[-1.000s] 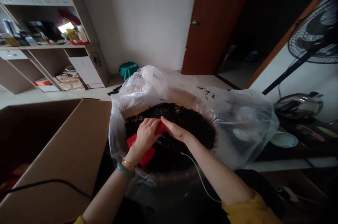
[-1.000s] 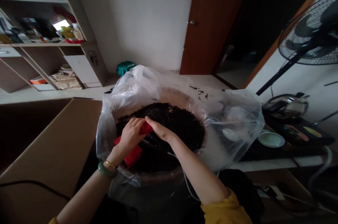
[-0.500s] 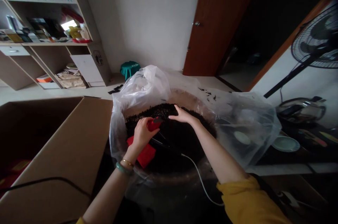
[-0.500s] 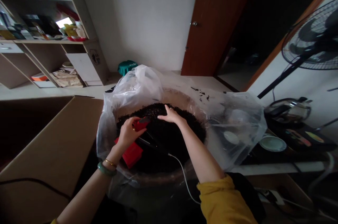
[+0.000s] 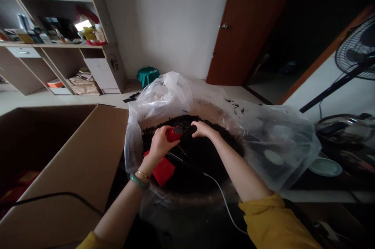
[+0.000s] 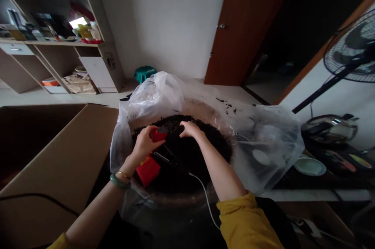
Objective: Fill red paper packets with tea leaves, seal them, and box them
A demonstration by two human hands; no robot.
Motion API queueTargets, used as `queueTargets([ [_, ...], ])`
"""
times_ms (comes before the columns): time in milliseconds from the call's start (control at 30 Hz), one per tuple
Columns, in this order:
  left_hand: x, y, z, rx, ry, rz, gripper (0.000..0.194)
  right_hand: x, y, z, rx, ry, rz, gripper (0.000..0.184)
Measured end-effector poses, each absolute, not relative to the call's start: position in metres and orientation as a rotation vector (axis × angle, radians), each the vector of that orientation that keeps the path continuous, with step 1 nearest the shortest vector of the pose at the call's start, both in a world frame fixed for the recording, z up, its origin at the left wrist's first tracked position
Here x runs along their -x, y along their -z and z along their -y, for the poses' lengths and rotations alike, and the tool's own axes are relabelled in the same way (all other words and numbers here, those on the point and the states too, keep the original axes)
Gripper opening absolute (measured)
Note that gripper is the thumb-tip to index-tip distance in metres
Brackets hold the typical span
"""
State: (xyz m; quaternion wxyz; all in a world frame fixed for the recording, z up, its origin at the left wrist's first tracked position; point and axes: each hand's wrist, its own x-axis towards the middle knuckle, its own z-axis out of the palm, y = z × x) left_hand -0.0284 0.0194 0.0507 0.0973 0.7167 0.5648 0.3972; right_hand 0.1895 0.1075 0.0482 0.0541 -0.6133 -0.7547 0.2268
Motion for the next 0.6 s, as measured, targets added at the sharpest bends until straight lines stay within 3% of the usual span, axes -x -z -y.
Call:
queueTargets([
  [333, 0.021, -0.059, -0.044, -2.183, -1.115, -1.698, 0.049, -0.193, -0.118, -0.107, 1.289, -0.740, 2.355, 0.047],
  [600, 0.013, -0.062, -0.048, -2.170, -1.092, -1.715, 0.050, -0.175, -0.142, -0.089, 1.292, -0.399, 2.564, 0.042],
])
